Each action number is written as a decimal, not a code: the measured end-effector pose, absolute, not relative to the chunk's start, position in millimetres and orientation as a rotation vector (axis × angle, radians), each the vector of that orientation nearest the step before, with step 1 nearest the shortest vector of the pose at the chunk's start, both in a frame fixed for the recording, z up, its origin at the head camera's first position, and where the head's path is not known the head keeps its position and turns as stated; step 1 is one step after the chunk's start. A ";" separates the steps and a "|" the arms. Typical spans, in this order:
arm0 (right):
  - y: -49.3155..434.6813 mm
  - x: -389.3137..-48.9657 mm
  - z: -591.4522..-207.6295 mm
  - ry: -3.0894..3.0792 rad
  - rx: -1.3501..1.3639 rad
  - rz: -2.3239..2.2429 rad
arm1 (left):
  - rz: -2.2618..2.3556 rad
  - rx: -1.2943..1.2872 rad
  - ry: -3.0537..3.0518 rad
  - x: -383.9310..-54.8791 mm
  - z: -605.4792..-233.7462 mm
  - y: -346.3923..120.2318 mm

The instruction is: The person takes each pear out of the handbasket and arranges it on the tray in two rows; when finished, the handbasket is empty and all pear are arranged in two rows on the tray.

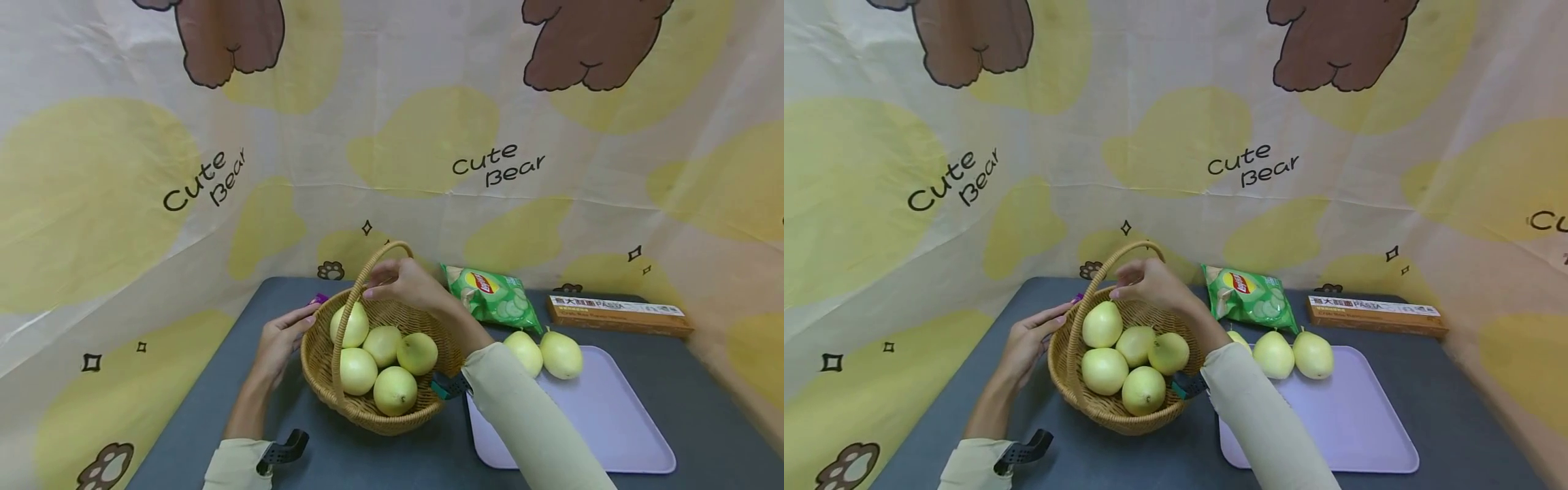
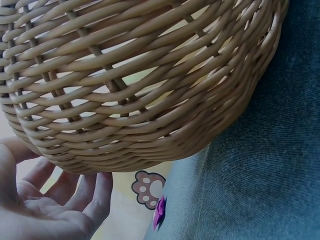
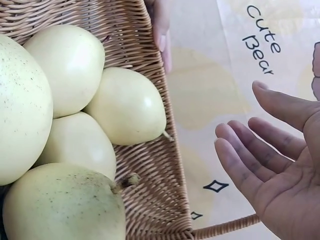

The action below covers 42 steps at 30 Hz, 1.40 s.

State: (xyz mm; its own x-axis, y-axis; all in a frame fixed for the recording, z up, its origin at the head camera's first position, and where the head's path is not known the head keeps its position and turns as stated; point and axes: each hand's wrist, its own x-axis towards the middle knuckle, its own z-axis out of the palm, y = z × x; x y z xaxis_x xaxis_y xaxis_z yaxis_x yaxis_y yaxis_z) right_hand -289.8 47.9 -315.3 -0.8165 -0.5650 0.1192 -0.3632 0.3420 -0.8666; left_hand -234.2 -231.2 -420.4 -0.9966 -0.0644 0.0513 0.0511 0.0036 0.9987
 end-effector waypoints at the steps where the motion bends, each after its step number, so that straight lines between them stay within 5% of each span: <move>1: 47.3 -291.2 -317.4 2.396 -0.833 -1.472 | -2.167 0.013 -2.162 -234.5 -421.1 -230.1; 42: 12.9 -314.3 -361.0 2.295 -0.675 -1.164 | -2.179 0.015 -2.136 -233.2 -420.0 -231.3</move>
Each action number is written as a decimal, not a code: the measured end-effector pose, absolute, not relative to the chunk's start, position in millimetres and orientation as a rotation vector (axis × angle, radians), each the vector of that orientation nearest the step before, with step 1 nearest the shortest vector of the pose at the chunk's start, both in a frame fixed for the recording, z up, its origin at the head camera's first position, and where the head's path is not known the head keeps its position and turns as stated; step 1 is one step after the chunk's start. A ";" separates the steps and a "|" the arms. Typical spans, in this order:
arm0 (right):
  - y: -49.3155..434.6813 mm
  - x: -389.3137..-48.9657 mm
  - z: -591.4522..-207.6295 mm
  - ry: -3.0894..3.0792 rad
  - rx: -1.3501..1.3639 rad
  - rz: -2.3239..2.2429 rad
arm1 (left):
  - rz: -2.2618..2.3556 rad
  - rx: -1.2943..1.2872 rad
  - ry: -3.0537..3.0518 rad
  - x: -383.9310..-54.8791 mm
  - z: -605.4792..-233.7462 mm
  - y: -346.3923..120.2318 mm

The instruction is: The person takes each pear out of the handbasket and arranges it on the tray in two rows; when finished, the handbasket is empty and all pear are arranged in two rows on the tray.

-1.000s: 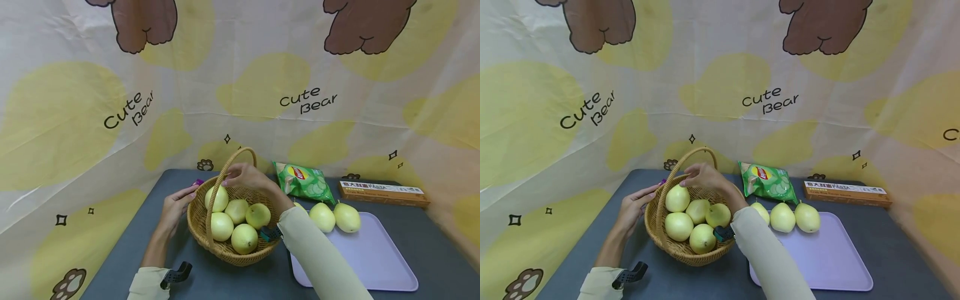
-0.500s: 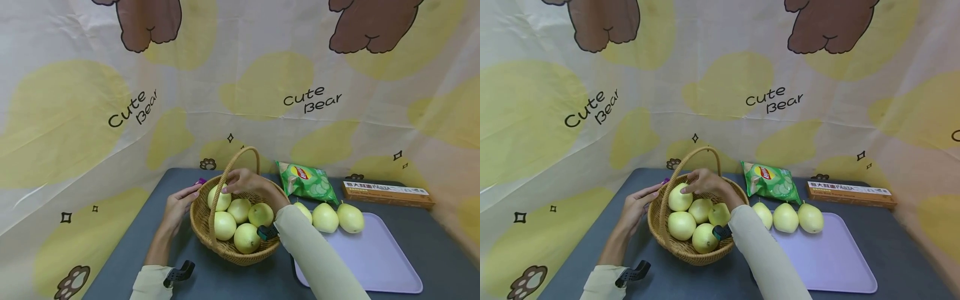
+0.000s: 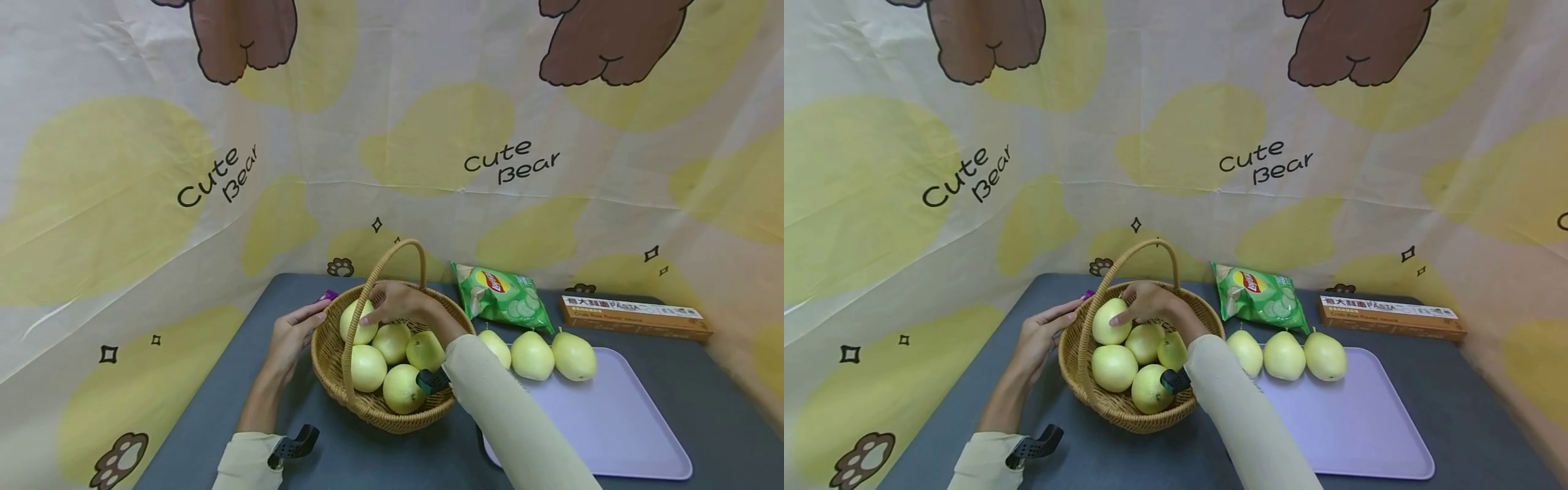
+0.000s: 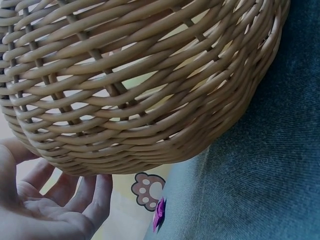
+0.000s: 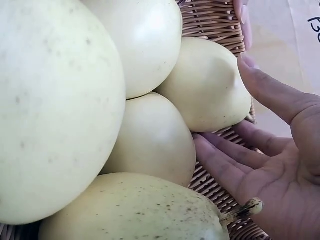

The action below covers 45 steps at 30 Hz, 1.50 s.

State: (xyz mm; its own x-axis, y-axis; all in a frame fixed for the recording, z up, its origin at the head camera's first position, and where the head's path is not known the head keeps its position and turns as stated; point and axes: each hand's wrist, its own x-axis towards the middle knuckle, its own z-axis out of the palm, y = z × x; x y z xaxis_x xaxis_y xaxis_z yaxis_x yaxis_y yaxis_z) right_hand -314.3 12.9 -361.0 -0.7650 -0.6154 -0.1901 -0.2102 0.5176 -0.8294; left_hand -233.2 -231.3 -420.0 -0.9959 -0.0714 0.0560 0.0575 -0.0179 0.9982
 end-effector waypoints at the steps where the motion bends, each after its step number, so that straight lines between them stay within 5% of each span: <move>1: 12.3 -314.1 -361.5 2.299 -0.680 -1.162 | -2.178 0.017 -2.136 -233.3 -419.9 -231.3; 45: 28.6 -298.6 -338.5 2.365 -0.819 -1.042 | -2.152 0.028 -2.163 -234.3 -420.4 -231.8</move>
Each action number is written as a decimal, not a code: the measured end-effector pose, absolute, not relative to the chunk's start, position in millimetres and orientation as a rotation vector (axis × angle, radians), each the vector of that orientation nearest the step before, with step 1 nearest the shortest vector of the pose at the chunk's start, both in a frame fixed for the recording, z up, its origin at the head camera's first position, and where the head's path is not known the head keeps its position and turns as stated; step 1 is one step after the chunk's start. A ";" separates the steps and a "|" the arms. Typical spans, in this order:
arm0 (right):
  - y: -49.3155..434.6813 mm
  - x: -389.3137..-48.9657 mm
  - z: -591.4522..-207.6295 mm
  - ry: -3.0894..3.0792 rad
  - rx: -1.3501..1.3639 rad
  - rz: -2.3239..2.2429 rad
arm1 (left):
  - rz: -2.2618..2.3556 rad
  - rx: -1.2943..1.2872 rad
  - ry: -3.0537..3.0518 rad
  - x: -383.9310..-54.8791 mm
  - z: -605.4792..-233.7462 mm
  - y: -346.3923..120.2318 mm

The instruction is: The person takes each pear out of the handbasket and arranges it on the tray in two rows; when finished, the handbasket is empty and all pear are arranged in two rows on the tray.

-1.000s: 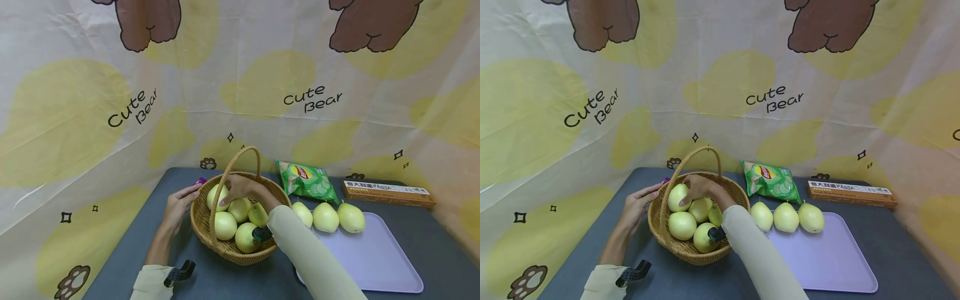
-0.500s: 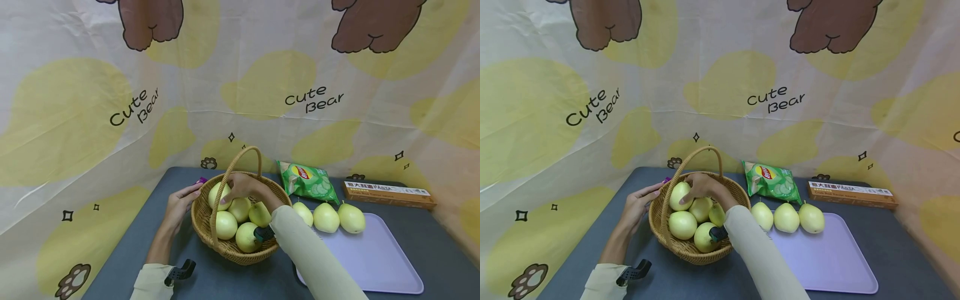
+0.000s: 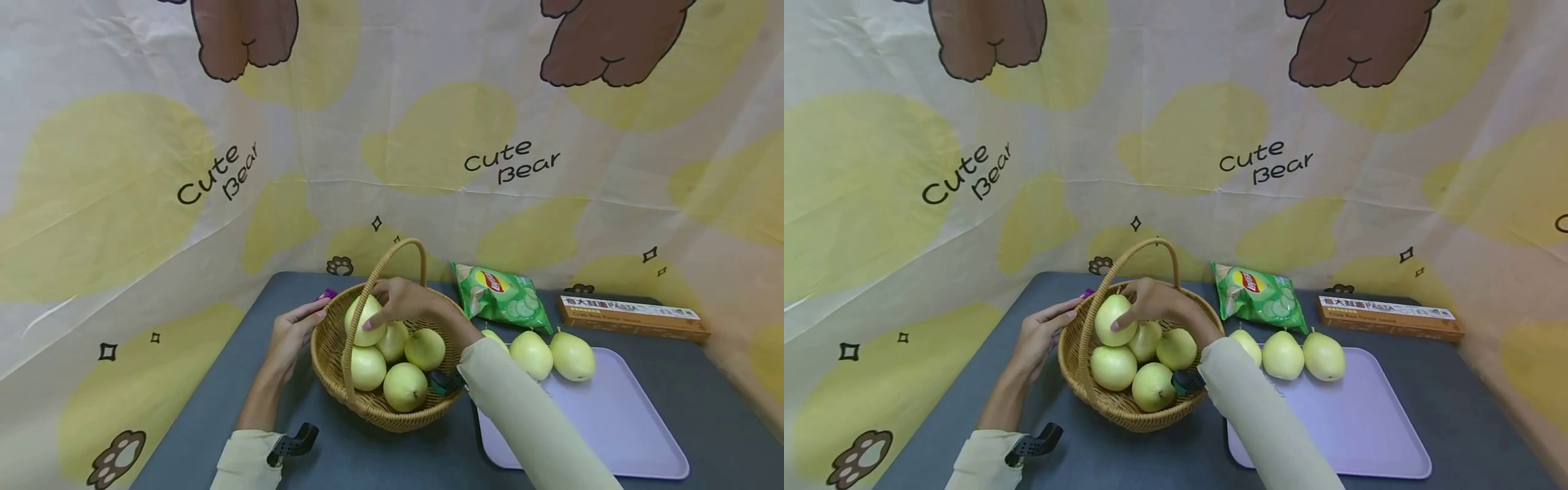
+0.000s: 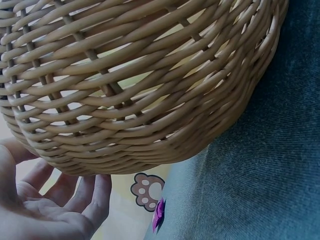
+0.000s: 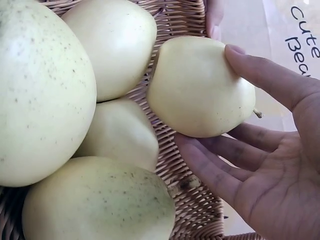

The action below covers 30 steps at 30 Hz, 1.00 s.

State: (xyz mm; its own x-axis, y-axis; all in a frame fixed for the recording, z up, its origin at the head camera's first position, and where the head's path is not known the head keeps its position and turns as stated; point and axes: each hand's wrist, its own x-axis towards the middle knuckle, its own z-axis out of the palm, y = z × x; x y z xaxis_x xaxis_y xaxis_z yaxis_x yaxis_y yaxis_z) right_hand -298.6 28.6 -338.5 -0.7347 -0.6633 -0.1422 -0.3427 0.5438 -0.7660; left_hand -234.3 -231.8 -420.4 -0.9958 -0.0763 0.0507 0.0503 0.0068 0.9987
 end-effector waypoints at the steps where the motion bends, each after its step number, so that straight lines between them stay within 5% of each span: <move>1: 30.6 -297.3 -337.3 2.370 -0.810 -1.040 | -2.153 0.027 -2.162 -234.3 -420.4 -231.9; 30: 113.3 -237.7 -322.3 2.421 -0.791 -1.333 | -2.154 0.034 -2.161 -233.6 -420.3 -232.1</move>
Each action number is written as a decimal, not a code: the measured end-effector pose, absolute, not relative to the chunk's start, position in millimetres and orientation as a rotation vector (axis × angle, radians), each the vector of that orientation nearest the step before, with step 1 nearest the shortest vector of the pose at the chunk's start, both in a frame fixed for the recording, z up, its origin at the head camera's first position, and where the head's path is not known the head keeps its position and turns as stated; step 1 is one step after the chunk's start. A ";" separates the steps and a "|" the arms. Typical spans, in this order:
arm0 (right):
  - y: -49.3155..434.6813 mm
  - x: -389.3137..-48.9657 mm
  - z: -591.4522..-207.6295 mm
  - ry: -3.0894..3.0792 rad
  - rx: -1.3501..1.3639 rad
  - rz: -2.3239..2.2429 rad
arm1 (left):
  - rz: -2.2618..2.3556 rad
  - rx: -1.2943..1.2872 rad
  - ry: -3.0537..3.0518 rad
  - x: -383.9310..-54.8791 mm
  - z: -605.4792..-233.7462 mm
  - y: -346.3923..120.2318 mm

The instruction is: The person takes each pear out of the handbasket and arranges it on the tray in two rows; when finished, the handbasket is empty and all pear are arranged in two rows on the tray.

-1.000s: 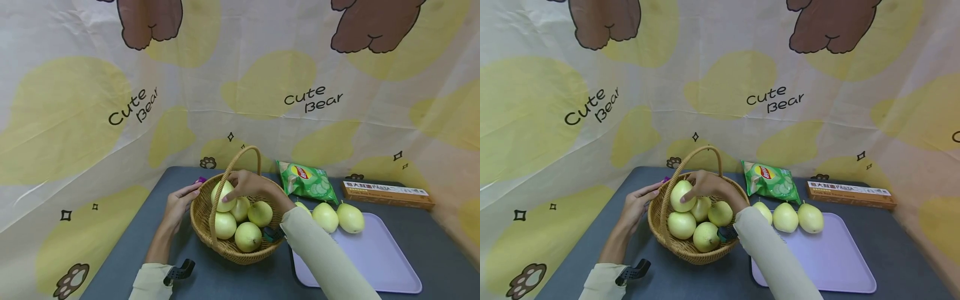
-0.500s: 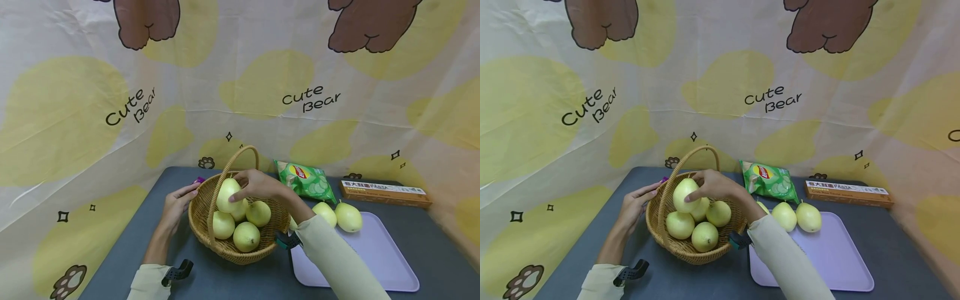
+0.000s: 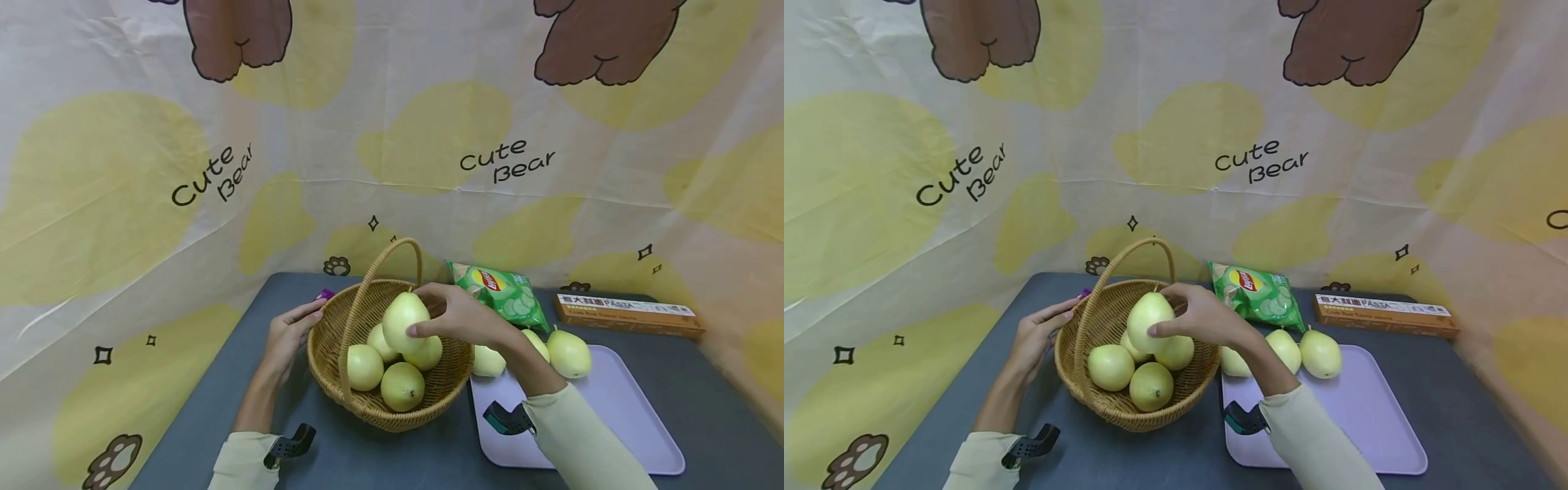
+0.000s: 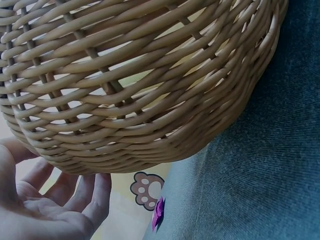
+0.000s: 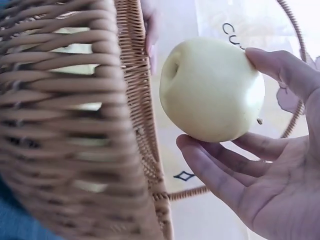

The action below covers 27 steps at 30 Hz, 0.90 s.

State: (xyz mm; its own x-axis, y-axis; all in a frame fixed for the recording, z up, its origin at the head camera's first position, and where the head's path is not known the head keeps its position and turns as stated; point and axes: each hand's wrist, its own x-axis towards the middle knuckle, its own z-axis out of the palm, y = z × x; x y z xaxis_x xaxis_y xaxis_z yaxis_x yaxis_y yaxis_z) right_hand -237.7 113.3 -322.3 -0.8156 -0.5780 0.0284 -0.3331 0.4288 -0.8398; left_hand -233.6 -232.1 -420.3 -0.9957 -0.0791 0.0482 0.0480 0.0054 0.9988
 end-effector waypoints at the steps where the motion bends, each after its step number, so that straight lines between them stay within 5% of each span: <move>1: 117.8 -235.3 -323.4 2.433 -0.780 -1.339 | -2.154 0.035 -2.159 -233.5 -420.4 -232.1; 27: 224.7 -189.9 -348.9 2.698 -0.472 -1.494 | -2.174 0.038 -2.165 -231.9 -419.3 -231.9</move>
